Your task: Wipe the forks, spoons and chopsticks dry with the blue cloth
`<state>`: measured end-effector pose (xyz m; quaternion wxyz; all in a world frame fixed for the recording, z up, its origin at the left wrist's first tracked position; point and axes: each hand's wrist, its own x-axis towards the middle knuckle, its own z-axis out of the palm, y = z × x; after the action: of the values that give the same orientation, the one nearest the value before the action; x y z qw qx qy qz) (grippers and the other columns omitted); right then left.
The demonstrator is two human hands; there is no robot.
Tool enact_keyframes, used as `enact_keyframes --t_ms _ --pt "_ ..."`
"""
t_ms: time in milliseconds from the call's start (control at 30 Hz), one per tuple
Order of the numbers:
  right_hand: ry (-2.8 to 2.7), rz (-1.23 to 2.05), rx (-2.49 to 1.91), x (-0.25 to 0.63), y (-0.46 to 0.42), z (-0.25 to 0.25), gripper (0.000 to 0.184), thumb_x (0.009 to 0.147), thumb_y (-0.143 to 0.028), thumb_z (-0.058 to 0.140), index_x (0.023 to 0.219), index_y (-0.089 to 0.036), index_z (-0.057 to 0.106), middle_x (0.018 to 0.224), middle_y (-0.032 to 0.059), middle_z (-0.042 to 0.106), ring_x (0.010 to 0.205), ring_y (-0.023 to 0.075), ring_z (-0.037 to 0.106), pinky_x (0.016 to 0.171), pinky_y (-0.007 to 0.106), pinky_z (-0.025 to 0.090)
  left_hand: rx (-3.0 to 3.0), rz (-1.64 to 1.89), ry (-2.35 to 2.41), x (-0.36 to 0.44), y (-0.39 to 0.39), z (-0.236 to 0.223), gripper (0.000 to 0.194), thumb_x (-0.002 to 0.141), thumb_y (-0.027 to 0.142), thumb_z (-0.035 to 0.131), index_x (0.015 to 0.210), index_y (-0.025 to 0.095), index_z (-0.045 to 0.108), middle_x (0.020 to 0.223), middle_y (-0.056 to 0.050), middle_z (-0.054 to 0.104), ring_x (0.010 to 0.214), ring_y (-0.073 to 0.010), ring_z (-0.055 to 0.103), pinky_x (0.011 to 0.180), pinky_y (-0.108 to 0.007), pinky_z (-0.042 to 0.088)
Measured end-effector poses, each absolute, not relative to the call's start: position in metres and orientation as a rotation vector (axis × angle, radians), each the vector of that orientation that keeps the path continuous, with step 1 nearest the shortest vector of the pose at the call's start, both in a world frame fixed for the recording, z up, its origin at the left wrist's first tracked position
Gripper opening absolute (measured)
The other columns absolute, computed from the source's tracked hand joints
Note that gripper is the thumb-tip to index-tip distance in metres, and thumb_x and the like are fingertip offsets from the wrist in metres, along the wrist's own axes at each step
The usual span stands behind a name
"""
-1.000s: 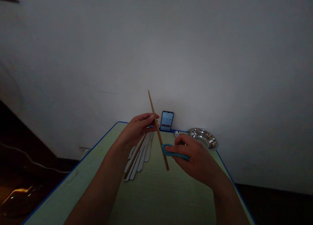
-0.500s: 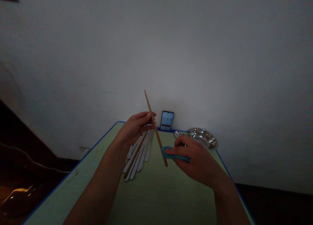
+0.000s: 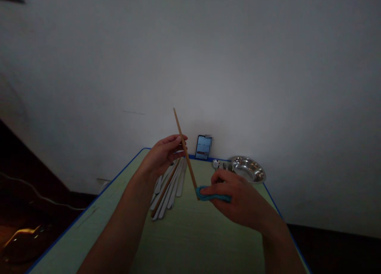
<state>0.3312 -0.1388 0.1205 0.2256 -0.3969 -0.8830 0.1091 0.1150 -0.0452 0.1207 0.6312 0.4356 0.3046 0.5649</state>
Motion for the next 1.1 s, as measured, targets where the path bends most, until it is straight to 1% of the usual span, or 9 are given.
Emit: enact_keyframes --t_ms 133,233,333,500,633,767,900,1000,1100 --pt "-2.386 0.299 -1.061 0.334 -0.136 0.119 0.026 0.08 -0.017 0.056 0.1 -0.028 0.067 0.09 0.0014 0.06 0.081 0.0134 0.056 0.073 0.029 0.045 1.036 1.256 0.678 0.114 -0.046 0.119 0.01 0.076 0.018 0.063 0.083 0.013 0.067 0.072 -0.003 0.061 0.066 -0.0109 0.058 0.057 -0.021 0.05" --pt "-2.286 0.238 -1.068 0.337 -0.133 0.119 0.021 0.082 -0.025 0.057 0.101 -0.028 0.066 0.095 0.0008 0.065 0.087 0.0143 0.058 0.08 0.032 0.045 1.061 1.236 0.692 0.113 -0.048 0.119 0.012 0.075 0.022 0.065 0.084 0.014 0.068 0.073 -0.002 0.061 0.066 -0.0104 0.058 0.056 -0.019 0.049" --pt "-2.221 0.188 -1.072 0.34 -0.13 0.118 0.021 0.084 -0.026 0.055 0.103 -0.027 0.063 0.098 -0.0003 0.067 0.092 0.0145 0.059 0.087 0.034 0.044 1.083 1.211 0.696 0.114 -0.051 0.12 0.014 0.074 0.024 0.067 0.084 0.015 0.068 0.073 -0.001 0.061 0.066 -0.0101 0.057 0.057 -0.02 0.049" --pt "-2.086 0.104 -1.112 0.34 -0.125 0.116 0.021 0.084 -0.021 0.053 0.104 -0.024 0.06 0.101 0.0018 0.066 0.095 0.0153 0.059 0.086 0.035 0.046 1.159 1.16 0.709 0.122 -0.059 0.122 0.017 0.074 0.028 0.067 0.086 0.016 0.069 0.073 -0.002 0.063 0.066 -0.0105 0.057 0.058 -0.02 0.047" --pt "-1.919 0.003 -1.116 0.336 -0.123 0.117 0.017 0.082 -0.02 0.055 0.098 -0.024 0.062 0.113 0.0046 0.058 0.103 0.0165 0.055 0.089 0.034 0.044 1.259 1.093 0.727 0.131 -0.064 0.123 0.019 0.076 0.031 0.065 0.087 0.016 0.068 0.078 -0.003 0.064 0.069 -0.0118 0.058 0.06 -0.022 0.047" --pt "-1.787 0.015 -1.213 0.332 -0.124 0.119 0.014 0.083 -0.022 0.053 0.095 -0.022 0.061 0.095 0.0039 0.062 0.087 0.0158 0.058 0.077 0.03 0.046 1.358 1.032 0.707 0.139 -0.069 0.123 0.019 0.079 0.031 0.061 0.088 0.016 0.068 0.078 -0.003 0.064 0.069 -0.0114 0.058 0.061 -0.022 0.045" --pt "-1.647 0.066 -1.336 0.33 -0.124 0.116 0.015 0.085 -0.027 0.049 0.096 -0.022 0.057 0.082 0.0014 0.064 0.071 0.0151 0.058 0.065 0.028 0.044 1.406 1.019 0.716 0.144 -0.072 0.122 0.017 0.079 0.029 0.061 0.087 0.015 0.068 0.074 -0.001 0.064 0.064 -0.0092 0.056 0.058 -0.02 0.044" --pt "-1.575 0.174 -1.352 0.328 -0.124 0.113 0.015 0.086 -0.028 0.045 0.096 -0.021 0.054 0.078 0.0009 0.063 0.067 0.0147 0.056 0.059 0.026 0.042 1.431 1.009 0.689 0.146 -0.073 0.121 0.014 0.079 0.028 0.061 0.085 0.016 0.067 0.071 0.001 0.063 0.062 -0.0079 0.055 0.058 -0.02 0.043" --pt "-1.527 0.301 -1.335 0.326 -0.123 0.112 0.015 0.085 -0.028 0.044 0.096 -0.021 0.051 0.079 0.0008 0.062 0.066 0.0143 0.056 0.058 0.026 0.041 1.43 1.001 0.681 0.148 -0.074 0.122 0.011 0.078 0.026 0.062 0.081 0.016 0.065 0.068 0.002 0.062 0.06 -0.0076 0.055 0.058 -0.02 0.043"
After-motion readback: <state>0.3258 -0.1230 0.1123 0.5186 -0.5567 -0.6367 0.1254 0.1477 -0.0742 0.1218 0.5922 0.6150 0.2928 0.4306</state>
